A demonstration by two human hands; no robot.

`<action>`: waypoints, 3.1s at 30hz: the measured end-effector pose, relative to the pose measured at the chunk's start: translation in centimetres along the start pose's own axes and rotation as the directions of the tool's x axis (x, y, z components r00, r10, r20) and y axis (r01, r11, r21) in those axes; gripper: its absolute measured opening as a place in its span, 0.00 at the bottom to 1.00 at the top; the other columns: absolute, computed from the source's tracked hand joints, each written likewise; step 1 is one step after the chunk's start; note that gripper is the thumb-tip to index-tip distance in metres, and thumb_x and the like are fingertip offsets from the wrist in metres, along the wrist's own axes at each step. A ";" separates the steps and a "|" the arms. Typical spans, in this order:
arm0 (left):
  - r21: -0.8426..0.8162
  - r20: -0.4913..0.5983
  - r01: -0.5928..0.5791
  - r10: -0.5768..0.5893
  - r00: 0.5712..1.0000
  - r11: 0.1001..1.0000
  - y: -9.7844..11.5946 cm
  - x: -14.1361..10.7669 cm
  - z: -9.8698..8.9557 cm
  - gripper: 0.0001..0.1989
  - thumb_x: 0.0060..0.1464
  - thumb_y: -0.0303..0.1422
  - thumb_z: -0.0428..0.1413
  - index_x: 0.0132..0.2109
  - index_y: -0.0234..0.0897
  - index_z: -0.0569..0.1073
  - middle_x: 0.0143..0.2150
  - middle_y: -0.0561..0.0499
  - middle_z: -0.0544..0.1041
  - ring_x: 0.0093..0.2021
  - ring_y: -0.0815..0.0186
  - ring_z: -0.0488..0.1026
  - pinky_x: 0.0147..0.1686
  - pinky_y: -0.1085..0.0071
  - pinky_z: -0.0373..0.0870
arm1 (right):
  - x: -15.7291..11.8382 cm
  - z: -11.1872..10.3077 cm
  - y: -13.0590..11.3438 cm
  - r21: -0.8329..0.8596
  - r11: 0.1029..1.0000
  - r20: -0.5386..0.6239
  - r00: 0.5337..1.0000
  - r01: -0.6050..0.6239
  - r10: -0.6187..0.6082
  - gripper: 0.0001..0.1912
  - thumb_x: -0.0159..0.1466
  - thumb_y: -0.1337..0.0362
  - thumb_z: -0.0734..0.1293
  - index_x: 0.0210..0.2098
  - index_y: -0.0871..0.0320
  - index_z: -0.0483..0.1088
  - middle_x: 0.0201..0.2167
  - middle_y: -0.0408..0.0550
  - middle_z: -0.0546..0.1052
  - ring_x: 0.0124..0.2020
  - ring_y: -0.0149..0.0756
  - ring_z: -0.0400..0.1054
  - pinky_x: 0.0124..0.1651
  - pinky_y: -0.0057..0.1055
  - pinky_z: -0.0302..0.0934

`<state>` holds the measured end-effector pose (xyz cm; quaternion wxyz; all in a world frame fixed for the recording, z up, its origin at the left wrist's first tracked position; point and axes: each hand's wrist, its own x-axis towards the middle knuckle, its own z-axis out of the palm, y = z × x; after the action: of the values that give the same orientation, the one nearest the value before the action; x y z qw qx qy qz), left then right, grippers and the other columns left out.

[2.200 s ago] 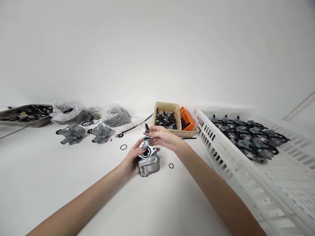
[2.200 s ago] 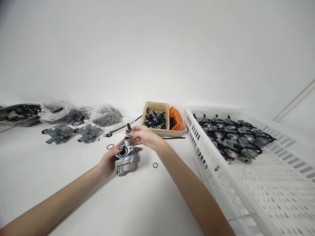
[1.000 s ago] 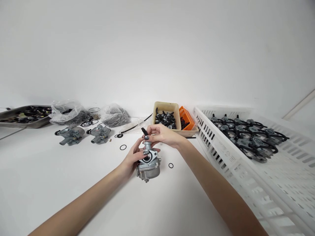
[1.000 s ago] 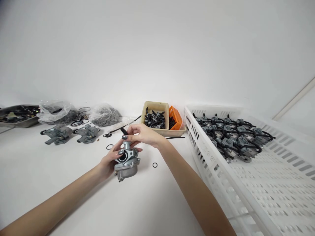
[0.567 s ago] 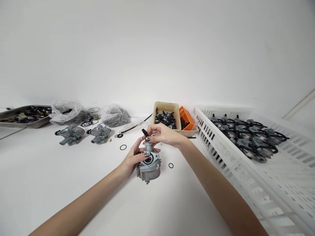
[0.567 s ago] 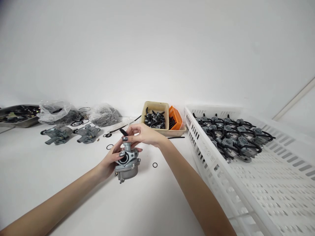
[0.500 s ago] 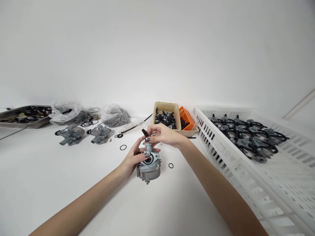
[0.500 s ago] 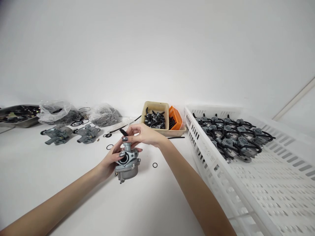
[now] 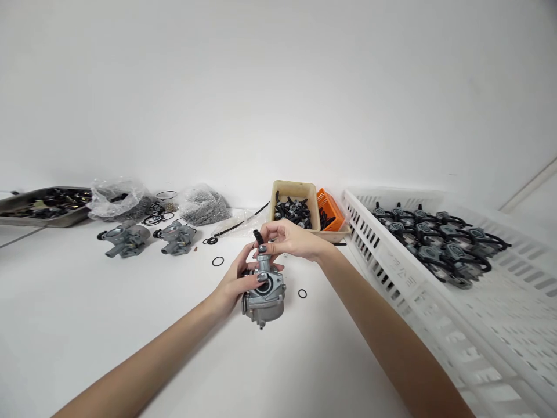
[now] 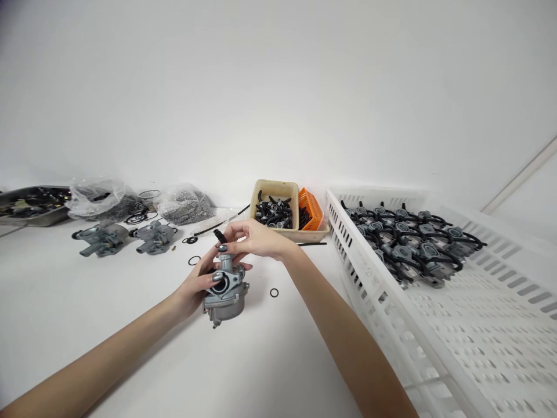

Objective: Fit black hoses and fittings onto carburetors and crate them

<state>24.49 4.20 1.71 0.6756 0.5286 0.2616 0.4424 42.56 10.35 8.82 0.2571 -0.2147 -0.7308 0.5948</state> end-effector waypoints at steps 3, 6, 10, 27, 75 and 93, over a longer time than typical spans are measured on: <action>0.000 -0.003 -0.005 0.005 1.000 1.000 0.0 0.0 0.1 0.43 0.43 0.40 0.65 0.63 0.43 0.55 0.48 0.37 0.78 0.44 0.49 0.77 0.42 0.57 0.72 | 0.0 -0.1 0.1 0.005 1.000 0.005 1.000 0.007 -0.007 0.19 0.53 0.53 0.75 0.32 0.60 0.68 0.31 0.44 0.72 0.33 0.33 0.72 0.36 0.31 0.71; 0.011 -0.010 -0.008 0.008 1.000 1.000 0.0 0.0 0.1 0.43 0.44 0.41 0.65 0.63 0.43 0.55 0.49 0.37 0.78 0.45 0.49 0.77 0.42 0.57 0.72 | 0.0 -0.1 0.1 0.000 1.000 0.000 1.000 0.010 -0.010 0.19 0.53 0.53 0.75 0.32 0.60 0.68 0.31 0.43 0.71 0.33 0.33 0.72 0.35 0.31 0.71; 0.022 -0.011 -0.023 0.023 1.000 0.999 0.0 -0.1 0.1 0.41 0.44 0.41 0.65 0.62 0.43 0.56 0.48 0.37 0.78 0.46 0.49 0.76 0.42 0.58 0.72 | 0.0 -0.1 0.0 -0.005 1.000 0.009 1.000 0.011 -0.011 0.18 0.53 0.53 0.75 0.32 0.60 0.69 0.31 0.42 0.71 0.32 0.32 0.71 0.34 0.30 0.71; 0.031 -0.014 -0.032 0.033 0.999 0.999 -0.1 -0.1 0.3 0.47 0.40 0.44 0.66 0.63 0.41 0.52 0.49 0.34 0.78 0.42 0.52 0.78 0.39 0.60 0.74 | -0.1 0.0 0.2 0.157 0.987 0.042 0.999 -0.024 0.018 0.16 0.56 0.57 0.74 0.36 0.61 0.69 0.31 0.44 0.73 0.31 0.32 0.73 0.32 0.27 0.71; -0.063 -0.005 -0.081 0.081 0.997 0.995 -0.8 0.0 -0.3 0.40 0.45 0.39 0.65 0.63 0.45 0.57 0.46 0.40 0.80 0.43 0.53 0.78 0.41 0.61 0.73 | -0.2 0.4 -0.4 0.035 0.999 -0.013 0.999 -0.035 0.036 0.17 0.52 0.56 0.76 0.32 0.59 0.70 0.29 0.42 0.71 0.29 0.32 0.71 0.31 0.29 0.70; -0.060 0.003 -0.080 0.081 0.997 0.995 -0.5 -0.1 0.0 0.42 0.46 0.39 0.64 0.64 0.45 0.55 0.47 0.39 0.79 0.43 0.52 0.78 0.40 0.60 0.74 | 0.0 0.4 -0.4 0.035 0.999 -0.007 1.000 -0.019 0.020 0.18 0.51 0.55 0.76 0.32 0.60 0.70 0.28 0.42 0.72 0.29 0.31 0.71 0.34 0.30 0.71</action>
<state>24.63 4.05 1.25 0.6735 0.5193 0.2250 0.4755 42.35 9.97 9.16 0.2576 -0.2194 -0.7173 0.6090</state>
